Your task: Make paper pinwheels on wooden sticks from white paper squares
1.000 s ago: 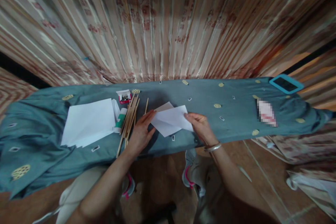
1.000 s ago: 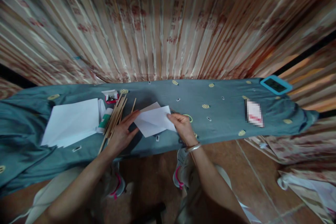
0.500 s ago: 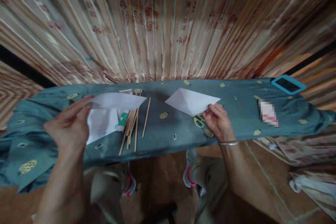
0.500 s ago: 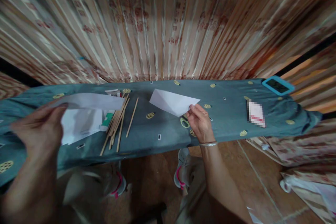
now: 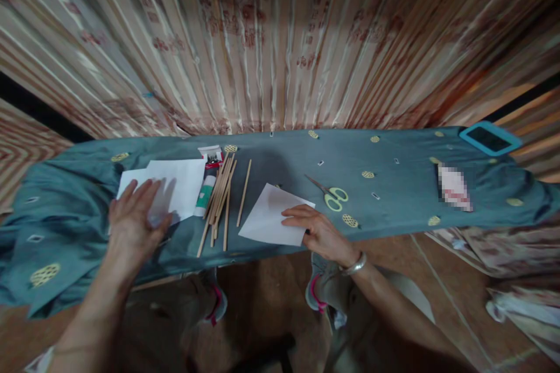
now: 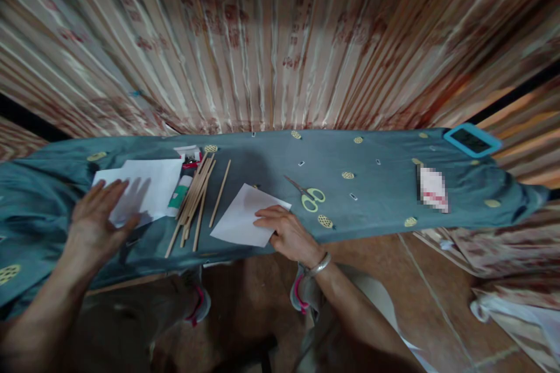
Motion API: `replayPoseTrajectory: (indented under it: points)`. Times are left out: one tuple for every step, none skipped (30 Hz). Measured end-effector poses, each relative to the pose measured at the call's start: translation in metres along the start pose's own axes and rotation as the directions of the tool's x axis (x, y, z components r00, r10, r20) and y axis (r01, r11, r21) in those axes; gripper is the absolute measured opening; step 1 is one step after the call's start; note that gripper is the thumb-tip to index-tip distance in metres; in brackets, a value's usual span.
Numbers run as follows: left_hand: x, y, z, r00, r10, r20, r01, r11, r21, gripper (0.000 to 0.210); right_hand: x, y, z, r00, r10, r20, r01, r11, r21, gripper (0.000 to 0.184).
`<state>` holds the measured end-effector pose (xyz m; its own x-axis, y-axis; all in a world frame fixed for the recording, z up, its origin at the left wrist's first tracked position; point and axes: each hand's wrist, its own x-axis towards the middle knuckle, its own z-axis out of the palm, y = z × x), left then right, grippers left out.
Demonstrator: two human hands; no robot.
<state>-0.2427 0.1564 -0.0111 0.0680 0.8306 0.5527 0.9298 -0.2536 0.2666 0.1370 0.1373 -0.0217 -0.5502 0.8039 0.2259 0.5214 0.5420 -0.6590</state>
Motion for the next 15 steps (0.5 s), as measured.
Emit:
replayPoseTrajectory:
  points:
    - [0.000,0.015,0.001,0.999,0.031,0.027,-0.030,0.999,-0.045,0.059,-0.001,0.000,0.001,1.000,-0.005,0.013,0.005,0.999,-0.032,0.057]
    - [-0.002,0.033,0.002,0.996,0.071,0.046,-0.066,0.992,-0.108,0.060,-0.003,-0.001,0.002,1.000,-0.011,0.021,0.012,0.998,-0.064,0.058]
    - [-0.004,0.052,0.005,0.988,0.114,0.102,-0.094,0.978,-0.185,0.060,-0.003,-0.001,0.004,1.000,-0.018,0.026,0.020,0.995,-0.093,0.057]
    - [-0.007,0.072,0.009,0.972,0.172,0.160,-0.123,0.952,-0.280,0.059,-0.004,-0.002,0.005,0.999,-0.024,0.028,0.027,0.993,-0.116,0.054]
    - [-0.012,0.091,0.014,0.939,0.254,0.230,-0.158,0.916,-0.369,0.059,-0.005,-0.002,0.007,0.999,-0.030,0.031,0.034,0.991,-0.132,0.052]
    - [-0.017,0.107,0.020,0.900,0.331,0.284,-0.186,0.880,-0.438,0.062,-0.005,-0.002,0.008,0.999,-0.034,0.035,0.039,0.990,-0.137,0.050]
    - [-0.022,0.120,0.026,0.860,0.397,0.320,-0.211,0.848,-0.486,0.067,-0.006,-0.002,0.009,0.999,-0.037,0.035,0.041,0.990,-0.137,0.049]
    - [-0.027,0.130,0.033,0.832,0.436,0.343,-0.221,0.828,-0.516,0.070,-0.006,-0.002,0.010,0.999,-0.037,0.031,0.041,0.990,-0.132,0.049]
    - [-0.031,0.136,0.040,0.810,0.454,0.370,-0.221,0.822,-0.525,0.072,-0.007,-0.002,0.009,0.999,-0.034,0.027,0.037,0.992,-0.123,0.049]
    - [-0.035,0.140,0.047,0.802,0.456,0.384,-0.219,0.824,-0.522,0.068,-0.007,-0.001,0.008,0.999,-0.027,0.023,0.030,0.993,-0.110,0.049]
    - [-0.036,0.140,0.052,0.805,0.450,0.386,-0.216,0.829,-0.517,0.062,-0.008,0.000,0.006,1.000,-0.016,0.017,0.017,0.996,-0.092,0.047]
    - [-0.037,0.140,0.056,0.810,0.442,0.384,-0.213,0.834,-0.510,0.053,-0.009,0.001,0.003,1.000,0.002,0.008,-0.001,0.998,-0.067,0.045]
    - [-0.037,0.138,0.060,0.818,0.435,0.377,-0.212,0.836,-0.507,0.044,-0.010,0.003,0.000,1.000,0.027,-0.004,-0.027,0.999,-0.031,0.043]
    - [-0.035,0.137,0.062,0.825,0.431,0.366,-0.211,0.835,-0.508,0.037,-0.010,0.004,-0.004,0.998,0.059,-0.018,-0.059,0.998,0.016,0.041]
    - [-0.033,0.136,0.062,0.832,0.426,0.356,-0.208,0.834,-0.512,0.032,-0.010,0.006,-0.008,0.994,0.099,-0.040,-0.096,0.993,0.072,0.039]
